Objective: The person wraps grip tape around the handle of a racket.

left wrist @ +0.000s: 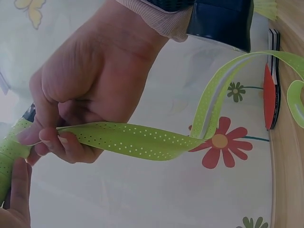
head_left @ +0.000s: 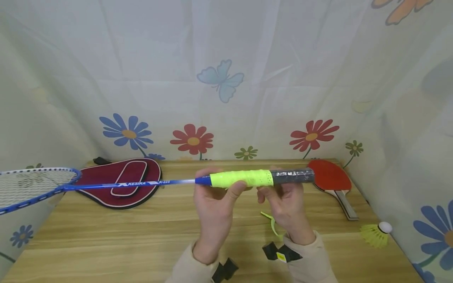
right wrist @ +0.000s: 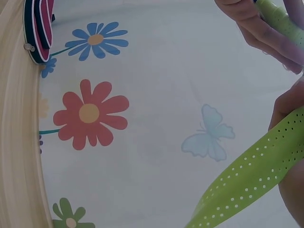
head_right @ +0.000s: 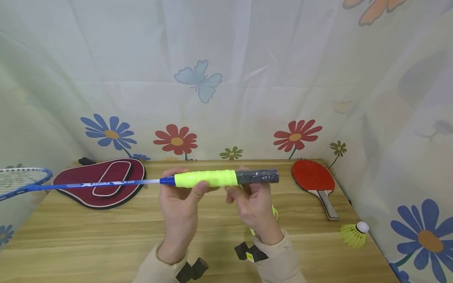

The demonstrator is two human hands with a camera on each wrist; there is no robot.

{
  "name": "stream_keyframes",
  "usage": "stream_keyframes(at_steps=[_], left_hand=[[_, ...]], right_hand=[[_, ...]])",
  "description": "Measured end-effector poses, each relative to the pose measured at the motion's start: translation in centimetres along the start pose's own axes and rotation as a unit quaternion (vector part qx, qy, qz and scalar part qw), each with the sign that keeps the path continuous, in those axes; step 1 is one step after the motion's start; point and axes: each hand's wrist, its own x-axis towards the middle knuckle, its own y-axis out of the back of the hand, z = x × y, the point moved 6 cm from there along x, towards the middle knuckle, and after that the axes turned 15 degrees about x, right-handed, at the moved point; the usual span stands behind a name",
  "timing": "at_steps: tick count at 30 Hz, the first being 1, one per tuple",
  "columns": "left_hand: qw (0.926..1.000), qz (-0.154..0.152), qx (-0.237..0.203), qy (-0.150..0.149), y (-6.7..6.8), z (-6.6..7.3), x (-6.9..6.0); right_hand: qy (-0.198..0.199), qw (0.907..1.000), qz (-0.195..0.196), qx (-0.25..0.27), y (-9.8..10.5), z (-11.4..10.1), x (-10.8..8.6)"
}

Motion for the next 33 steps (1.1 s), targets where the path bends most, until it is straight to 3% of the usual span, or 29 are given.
stream_keyframes(at_steps=[10,21,30,33], left_hand=[[1.0,0.005,0.006,-0.002,0.13,0.23,-0.15],[0.9991,0.009,0.002,0.04,0.46,-0.12,-0.04],[0.9987,-0.013,0.011,0.048,0.2,-0.16,0.11],[0.9989,-0.03,0.014,0.034,-0.03,0.04,0.18]], right_hand=[[0.007,0.9999,-0.007,-0.01,-0.02,-0.05,0.22],[0.006,0.9997,0.006,0.022,-0.8,-0.1,-0.06],[0.009,0.9993,0.036,0.005,-0.79,-0.5,-0.33],[0.004,0.9988,0.048,0.007,-0.81,-0.59,-0.32]])
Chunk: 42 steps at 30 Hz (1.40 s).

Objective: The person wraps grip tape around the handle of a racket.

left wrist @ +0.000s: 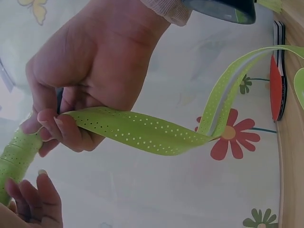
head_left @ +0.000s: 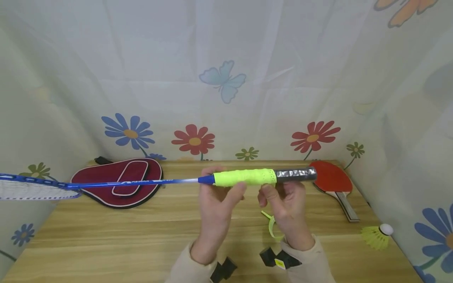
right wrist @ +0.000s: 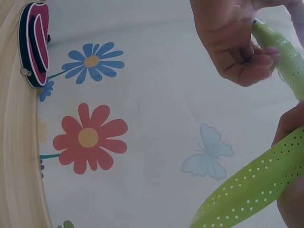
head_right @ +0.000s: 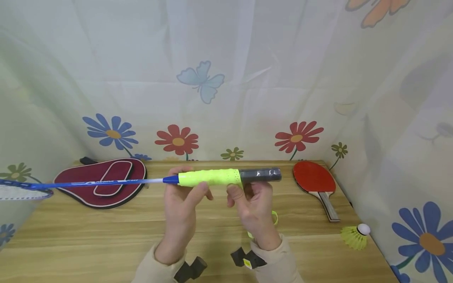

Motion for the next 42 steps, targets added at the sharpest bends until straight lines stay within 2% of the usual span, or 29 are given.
stream_keyframes(at_steps=[4,8,11,17,22,29,33,39,42], left_hand=[[0.9988,-0.023,-0.006,-0.043,-0.4,0.5,0.1],[0.9939,-0.041,-0.04,-0.094,-0.5,1.0,0.3],[0.9921,-0.044,-0.042,-0.11,-0.5,1.1,0.3],[0.9963,-0.019,-0.012,-0.082,-0.3,0.9,0.2],[0.9973,-0.005,-0.024,-0.069,-0.1,0.7,0.1],[0.9982,0.004,-0.017,-0.057,0.0,0.7,0.0],[0.9991,0.013,-0.011,-0.04,0.1,0.5,-0.1],[0.9988,0.049,0.0,-0.006,0.6,0.1,-0.2],[0.9984,0.054,0.01,-0.008,0.8,0.2,-0.2]], right_hand=[[-0.022,0.9997,0.009,-0.01,0.0,0.0,-0.1],[-0.057,0.998,0.004,-0.025,0.0,0.2,-0.2],[-0.066,0.9975,-0.012,-0.024,0.1,0.4,-0.1],[-0.043,0.9982,-0.039,-0.016,0.3,0.2,0.0],[-0.028,0.9978,-0.045,-0.039,0.4,0.3,0.1],[-0.015,0.9982,-0.033,-0.047,0.5,0.6,0.2],[-0.018,0.9979,-0.014,-0.06,0.5,0.7,0.2],[-0.039,0.9943,0.016,-0.097,0.2,1.1,-0.3],[-0.037,0.9955,0.013,-0.086,0.2,1.2,-0.4]])
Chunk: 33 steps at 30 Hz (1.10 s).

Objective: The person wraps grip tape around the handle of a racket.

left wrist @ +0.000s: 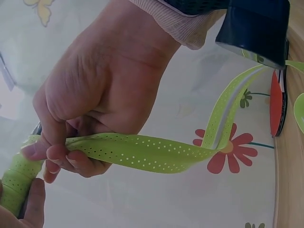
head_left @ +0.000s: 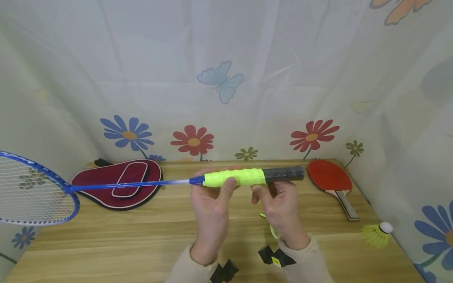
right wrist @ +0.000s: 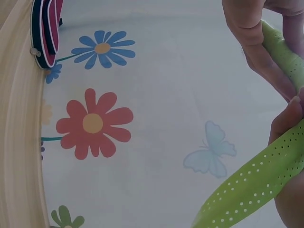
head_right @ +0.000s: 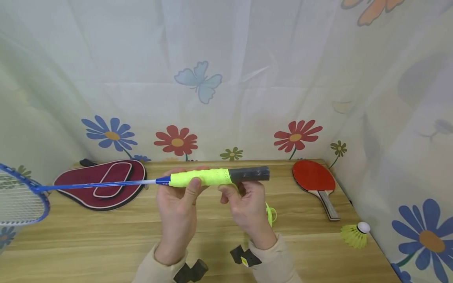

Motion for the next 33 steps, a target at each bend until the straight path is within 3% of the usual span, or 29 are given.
stream_keyframes(at_steps=[6,11,19,23,28,33], left_hand=[[1.0,-0.003,-0.004,0.005,0.0,0.2,0.0],[1.0,0.006,-0.002,0.005,0.0,0.2,-0.1],[0.9991,0.041,-0.002,0.002,0.4,0.5,0.0],[0.999,0.042,-0.01,0.011,0.4,0.4,0.1],[0.9997,0.02,-0.009,0.012,0.0,0.2,0.0],[0.9947,-0.059,-0.054,-0.064,-1.0,1.0,0.0]], right_hand=[[0.026,0.9956,-0.038,0.082,-0.4,-0.2,0.3],[0.04,0.9915,-0.058,0.109,-0.5,-0.2,0.1],[0.038,0.9865,-0.051,0.151,-0.8,0.0,0.0],[0.053,0.9854,-0.049,0.154,-0.9,-0.1,-0.1],[0.085,0.9833,-0.038,0.156,-0.8,-0.6,-0.1],[0.087,0.9839,-0.013,0.155,0.0,-0.8,0.1]])
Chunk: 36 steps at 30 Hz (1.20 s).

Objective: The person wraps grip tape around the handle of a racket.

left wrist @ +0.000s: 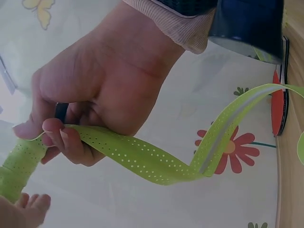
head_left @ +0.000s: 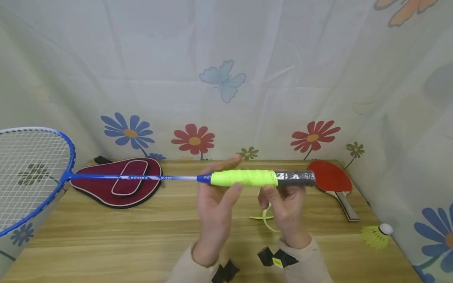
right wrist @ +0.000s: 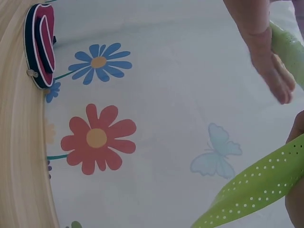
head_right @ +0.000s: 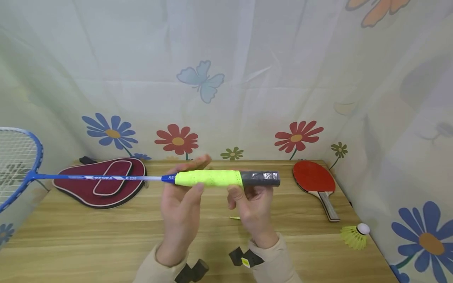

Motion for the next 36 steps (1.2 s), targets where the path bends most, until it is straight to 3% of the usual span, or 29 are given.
stream_keyframes(at_steps=[2,4,8,13,17,24,29,36], left_hand=[[0.9992,-0.027,-0.01,-0.028,-0.3,0.2,0.0],[0.9988,-0.031,0.004,-0.038,-0.3,0.3,0.0],[0.9991,0.0,0.039,-0.016,0.2,0.0,0.0],[0.9992,0.017,0.031,0.017,0.4,-0.4,-0.2],[0.9986,0.029,0.02,0.04,0.4,-0.7,-0.4],[0.9973,0.043,0.023,0.055,0.5,-1.0,-0.5],[0.9965,0.048,0.026,0.063,0.5,-1.1,-0.5],[0.9955,0.057,0.031,0.069,0.6,-1.0,-0.5]], right_hand=[[-0.012,0.9999,0.004,-0.002,0.3,-0.1,0.0],[-0.032,0.9995,-0.003,-0.004,0.3,-0.1,0.1],[-0.052,0.9981,-0.027,-0.018,0.2,-0.1,0.1],[-0.046,0.9969,-0.049,-0.041,0.3,-0.2,0.3],[-0.041,0.9965,-0.044,-0.057,0.6,-0.2,0.4],[-0.028,0.9946,-0.011,-0.099,1.0,-0.1,0.3],[-0.015,0.9948,-0.013,-0.1,0.8,-0.2,0.4],[-0.039,0.9924,-0.026,-0.114,0.7,-0.2,0.5]])
